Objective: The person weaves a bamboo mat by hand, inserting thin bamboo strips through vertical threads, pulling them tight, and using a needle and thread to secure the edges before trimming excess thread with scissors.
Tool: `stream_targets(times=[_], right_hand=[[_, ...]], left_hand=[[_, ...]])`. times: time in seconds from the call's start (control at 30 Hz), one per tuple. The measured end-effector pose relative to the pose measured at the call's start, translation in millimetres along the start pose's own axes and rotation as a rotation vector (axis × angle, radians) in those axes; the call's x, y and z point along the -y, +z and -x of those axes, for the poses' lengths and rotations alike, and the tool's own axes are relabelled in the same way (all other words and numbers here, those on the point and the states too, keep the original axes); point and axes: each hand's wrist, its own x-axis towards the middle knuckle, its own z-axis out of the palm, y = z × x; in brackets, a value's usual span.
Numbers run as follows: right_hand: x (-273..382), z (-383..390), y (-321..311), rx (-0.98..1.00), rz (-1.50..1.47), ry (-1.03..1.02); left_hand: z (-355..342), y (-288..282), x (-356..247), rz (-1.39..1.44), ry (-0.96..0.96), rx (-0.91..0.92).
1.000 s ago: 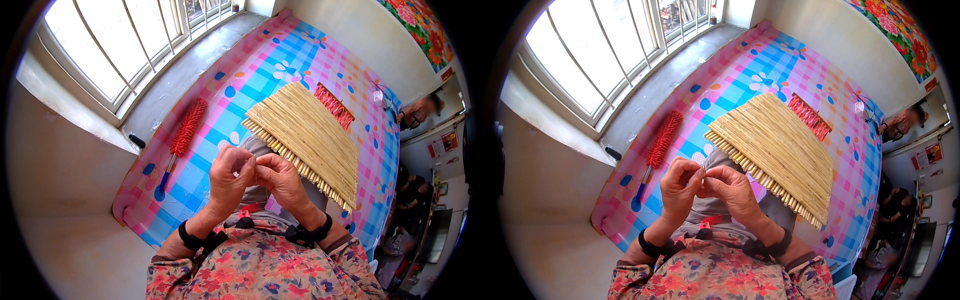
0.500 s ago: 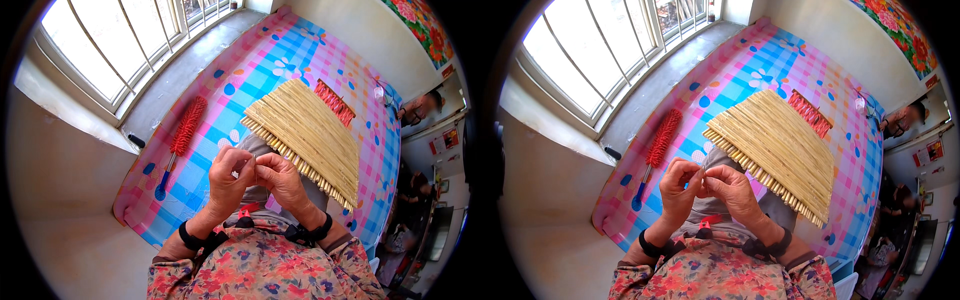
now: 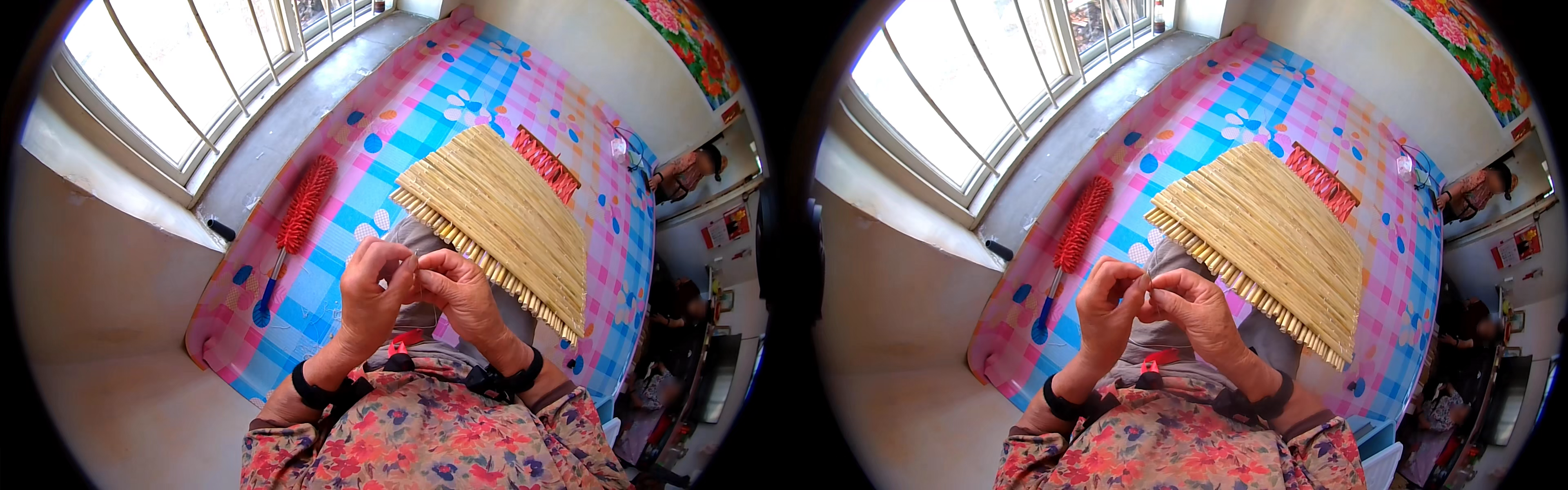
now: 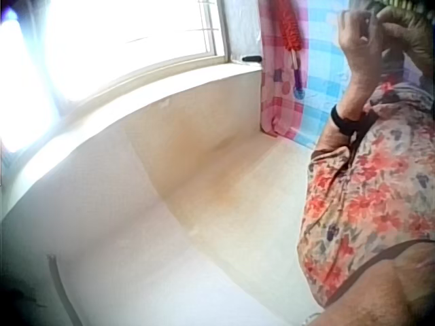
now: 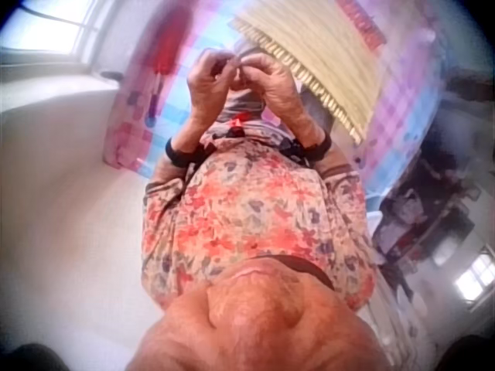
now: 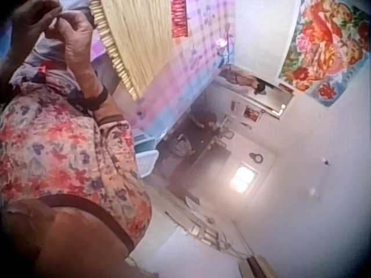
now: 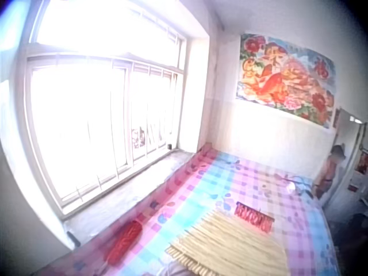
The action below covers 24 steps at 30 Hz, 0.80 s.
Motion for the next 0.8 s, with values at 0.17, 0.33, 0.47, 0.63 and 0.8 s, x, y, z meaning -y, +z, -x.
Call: stream_targets(times=[0.17,0.33,0.47,0.63,0.8], right_hand=[[-1,0,-1,0.015,0.018,-0.013],[-1,1,-2,0.012,0.073,-0.018],[3,1,-2,0.009,0.234,-0.064],[14,4,1,-0.085,0.389,-0.217],[20,6,4,-0.053,0.394,-0.219]], left_hand=[[2,-5,6,0.074,-0.088,0.071],[2,-6,3,0.266,-0.264,0.082],[1,-6,1,0.339,-0.283,0.128],[0,-7,2,0.023,0.019,0.171],[2,-5,2,-0.039,0.073,0.175]])
